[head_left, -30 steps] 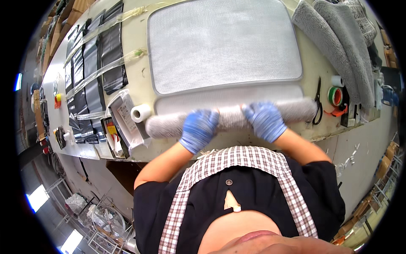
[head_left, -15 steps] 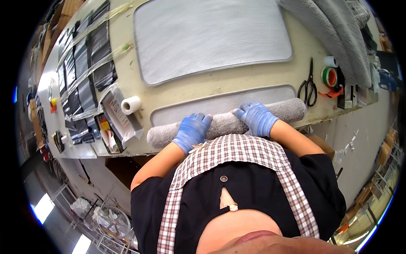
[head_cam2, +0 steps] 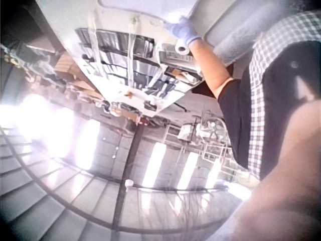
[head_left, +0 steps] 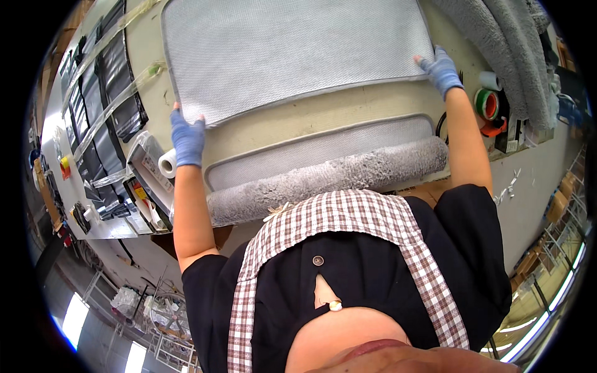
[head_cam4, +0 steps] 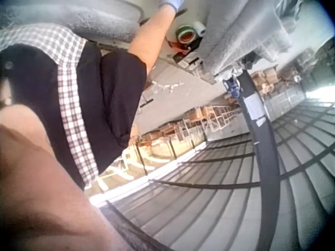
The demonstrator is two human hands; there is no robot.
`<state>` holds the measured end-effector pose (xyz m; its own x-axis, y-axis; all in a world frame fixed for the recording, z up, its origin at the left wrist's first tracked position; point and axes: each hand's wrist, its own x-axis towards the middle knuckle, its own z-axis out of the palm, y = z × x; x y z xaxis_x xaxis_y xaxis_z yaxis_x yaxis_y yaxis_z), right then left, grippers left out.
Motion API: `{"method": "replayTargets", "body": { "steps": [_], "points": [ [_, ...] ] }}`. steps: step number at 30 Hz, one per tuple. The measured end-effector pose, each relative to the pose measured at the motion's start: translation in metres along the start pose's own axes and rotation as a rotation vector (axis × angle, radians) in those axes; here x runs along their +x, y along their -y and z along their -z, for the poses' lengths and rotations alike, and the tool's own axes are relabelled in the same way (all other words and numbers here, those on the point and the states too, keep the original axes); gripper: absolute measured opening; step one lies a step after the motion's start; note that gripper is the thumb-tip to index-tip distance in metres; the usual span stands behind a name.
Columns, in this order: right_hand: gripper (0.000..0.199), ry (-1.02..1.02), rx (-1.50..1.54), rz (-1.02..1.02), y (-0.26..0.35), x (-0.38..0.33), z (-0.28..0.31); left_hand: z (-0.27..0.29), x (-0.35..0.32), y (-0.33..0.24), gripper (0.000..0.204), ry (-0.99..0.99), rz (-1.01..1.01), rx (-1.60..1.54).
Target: The person takes rolled grey mats out of a large cardboard box, places them on a table, rolls another mat by hand, and then wraps it in plastic film.
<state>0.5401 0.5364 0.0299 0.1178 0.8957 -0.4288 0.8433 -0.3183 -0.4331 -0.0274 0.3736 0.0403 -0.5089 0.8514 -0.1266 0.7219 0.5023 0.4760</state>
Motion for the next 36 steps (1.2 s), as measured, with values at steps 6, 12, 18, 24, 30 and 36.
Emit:
{"method": "replayTargets", "body": {
  "steps": [6,12,18,24,30,36],
  "points": [
    [0.073,0.342,0.339,0.103,-0.041,-0.053,0.049,0.078,-0.074,-0.032,0.052,0.288,0.077,-0.35],
    [0.06,0.329,0.291,0.122,-0.1,-0.081,0.019,0.078,-0.103,0.047,0.037,0.434,0.302,-0.419],
    [0.059,0.368,0.21,0.054,-0.081,-0.101,0.02,0.07,-0.112,0.056,0.034,0.413,0.26,-0.337],
    [0.056,0.259,-0.237,-0.049,-0.055,-0.115,0.008,0.05,-0.115,0.042,0.028,0.338,0.239,0.142],
    [0.061,0.178,-0.322,-0.058,-0.058,-0.116,0.006,0.05,-0.122,0.024,0.03,0.267,0.203,0.313],
    [0.057,0.214,-0.271,-0.053,-0.058,-0.117,0.011,0.053,-0.128,0.023,0.026,0.209,0.234,0.174]
  ]
}}
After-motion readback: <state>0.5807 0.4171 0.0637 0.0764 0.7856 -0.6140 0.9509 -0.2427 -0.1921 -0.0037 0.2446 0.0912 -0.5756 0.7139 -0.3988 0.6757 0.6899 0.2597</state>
